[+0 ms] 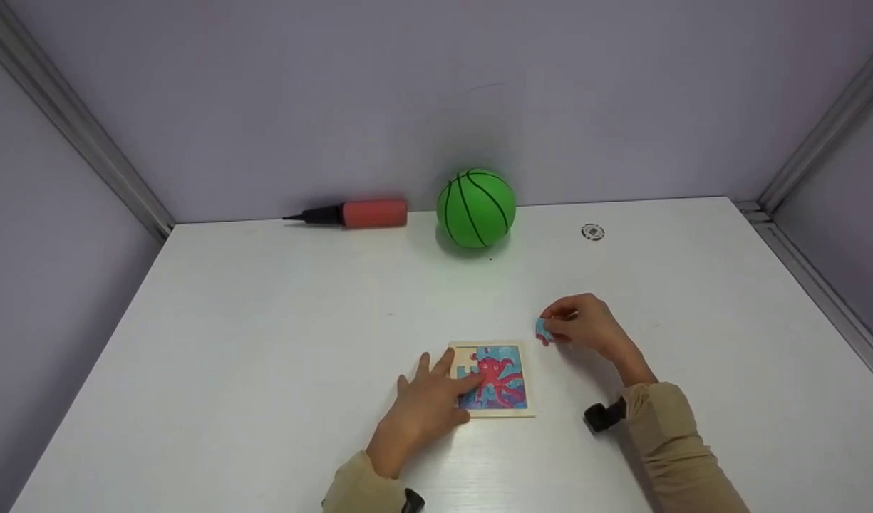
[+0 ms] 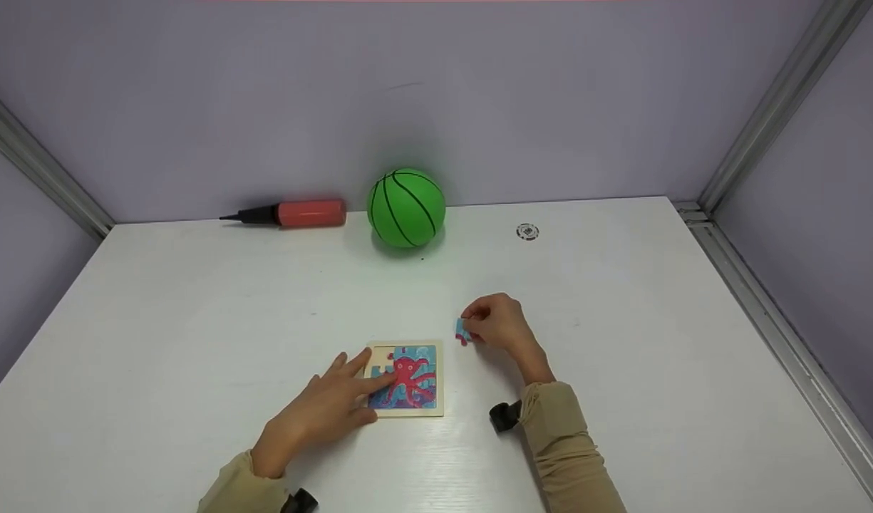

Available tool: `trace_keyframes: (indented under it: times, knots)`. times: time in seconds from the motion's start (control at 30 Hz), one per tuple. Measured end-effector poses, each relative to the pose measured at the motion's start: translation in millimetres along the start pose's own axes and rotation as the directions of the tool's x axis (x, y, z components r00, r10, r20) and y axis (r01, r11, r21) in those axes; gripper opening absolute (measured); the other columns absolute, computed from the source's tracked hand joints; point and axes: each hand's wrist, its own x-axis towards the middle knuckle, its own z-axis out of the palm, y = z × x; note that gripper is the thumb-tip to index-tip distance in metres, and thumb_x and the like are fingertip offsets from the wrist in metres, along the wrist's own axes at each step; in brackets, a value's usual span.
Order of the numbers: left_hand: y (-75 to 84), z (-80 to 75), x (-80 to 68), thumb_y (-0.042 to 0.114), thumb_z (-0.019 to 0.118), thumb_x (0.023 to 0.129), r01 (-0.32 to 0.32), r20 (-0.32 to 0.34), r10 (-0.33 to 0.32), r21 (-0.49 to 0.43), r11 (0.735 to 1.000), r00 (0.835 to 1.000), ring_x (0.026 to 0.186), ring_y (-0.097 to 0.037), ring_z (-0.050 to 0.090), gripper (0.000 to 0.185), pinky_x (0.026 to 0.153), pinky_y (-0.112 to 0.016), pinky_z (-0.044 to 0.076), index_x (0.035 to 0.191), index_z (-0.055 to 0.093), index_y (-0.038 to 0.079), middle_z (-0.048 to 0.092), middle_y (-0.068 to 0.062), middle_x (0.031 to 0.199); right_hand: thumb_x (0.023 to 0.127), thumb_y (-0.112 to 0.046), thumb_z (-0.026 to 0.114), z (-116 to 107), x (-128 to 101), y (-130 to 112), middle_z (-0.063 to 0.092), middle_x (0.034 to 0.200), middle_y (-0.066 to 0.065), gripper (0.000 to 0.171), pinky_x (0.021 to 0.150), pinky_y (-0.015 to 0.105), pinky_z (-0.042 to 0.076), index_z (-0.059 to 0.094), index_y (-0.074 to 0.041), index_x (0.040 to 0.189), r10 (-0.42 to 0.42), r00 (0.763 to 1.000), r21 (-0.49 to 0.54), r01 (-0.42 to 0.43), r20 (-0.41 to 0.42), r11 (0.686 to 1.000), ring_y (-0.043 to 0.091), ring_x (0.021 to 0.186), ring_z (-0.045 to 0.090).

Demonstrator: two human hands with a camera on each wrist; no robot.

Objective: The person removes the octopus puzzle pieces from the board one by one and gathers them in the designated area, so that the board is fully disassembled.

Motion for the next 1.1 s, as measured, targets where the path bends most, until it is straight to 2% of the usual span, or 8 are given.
trace_keyframes:
  times: [0.17, 0.27, 0.47, 0.73, 0.93, 1.1]
  knots:
    - [-0.1, 0.0, -1.0, 0.026, 0.07, 0.087, -0.006, -0.013, 0.006, 0.011, 1.0, 1.0, 0.139, -0.047, 0.021, 0.052, 0.098, -0.071, 0.027, 0.137, 0.054, 0.031, 0.03, -0.014, 0.154, 0.088, -0.009, 0.067, 0.4, -0.3, -0.7, 0.067, 0.087, 0.009, 0.014, 0.061, 0.028, 0.049, 0.074, -0.002, 0.097, -0.016, 0.999, -0.093, 0.013, -0.031, 0.996, 0.018, 0.073, 0.058]
    - [0.3, -0.4, -1.0, 0.025, 0.07, 0.087, -0.005, -0.017, 0.005, 0.016, 1.0, 1.0, 0.138, -0.047, 0.022, 0.052, 0.097, -0.071, 0.027, 0.137, 0.055, 0.032, 0.03, -0.013, 0.154, 0.088, -0.011, 0.067, 0.4, -0.4, 1.1, 0.069, 0.089, 0.008, 0.014, 0.065, 0.029, 0.047, 0.074, -0.003, 0.098, -0.008, 0.999, -0.11, 0.004, -0.032, 0.994, 0.019, 0.076, 0.057]
    - [0.1, -0.6, -0.8, 0.024, 0.07, 0.087, -0.002, -0.016, 0.002, 0.007, 1.0, 1.0, 0.138, -0.047, 0.022, 0.052, 0.098, -0.071, 0.027, 0.136, 0.055, 0.031, 0.03, -0.013, 0.154, 0.088, -0.012, 0.067, 2.2, 1.5, 5.7, 0.065, 0.087, 0.007, 0.013, 0.066, 0.029, 0.047, 0.073, -0.005, 0.098, 0.012, 0.999, -0.101, -0.016, -0.039, 0.995, 0.02, 0.076, 0.055]
    - [-0.1, -1.1, -2.3, 0.023, 0.069, 0.088, 0.0, -0.016, 0.0, 0.001, 1.0, 1.0, 0.139, -0.047, 0.022, 0.052, 0.098, -0.071, 0.026, 0.137, 0.055, 0.03, 0.029, -0.013, 0.154, 0.088, -0.009, 0.067, 2.7, 2.3, 6.0, 0.064, 0.084, 0.007, 0.01, 0.065, 0.029, 0.046, 0.072, -0.004, 0.095, -0.004, 0.999, -0.109, -0.001, -0.045, 0.994, 0.02, 0.075, 0.055]
    - [0.6, -1.3, -2.9, 0.023, 0.068, 0.088, -0.008, -0.016, 0.007, -0.01, 1.0, 1.0, 0.139, -0.047, 0.02, 0.051, 0.099, -0.071, 0.025, 0.137, 0.054, 0.029, 0.029, -0.014, 0.154, 0.091, -0.014, 0.064, 0.8, 0.8, -0.7, 0.064, 0.088, 0.009, 0.015, 0.059, 0.028, 0.048, 0.071, -0.002, 0.099, 0.016, 0.998, -0.085, -0.022, -0.068, 0.996, 0.02, 0.075, 0.056]
    - [-1.0, -0.4, -1.5, 0.024, 0.069, 0.088, -0.009, -0.015, 0.009, -0.014, 1.0, 1.0, 0.139, -0.047, 0.019, 0.052, 0.099, -0.071, 0.024, 0.137, 0.054, 0.03, 0.028, -0.014, 0.155, 0.091, -0.018, 0.065, 5.3, 0.7, -12.2, 0.065, 0.09, 0.008, 0.016, 0.061, 0.029, 0.049, 0.072, -0.005, 0.098, -0.035, 0.998, -0.067, 0.031, -0.059, 0.997, 0.021, 0.077, 0.058]
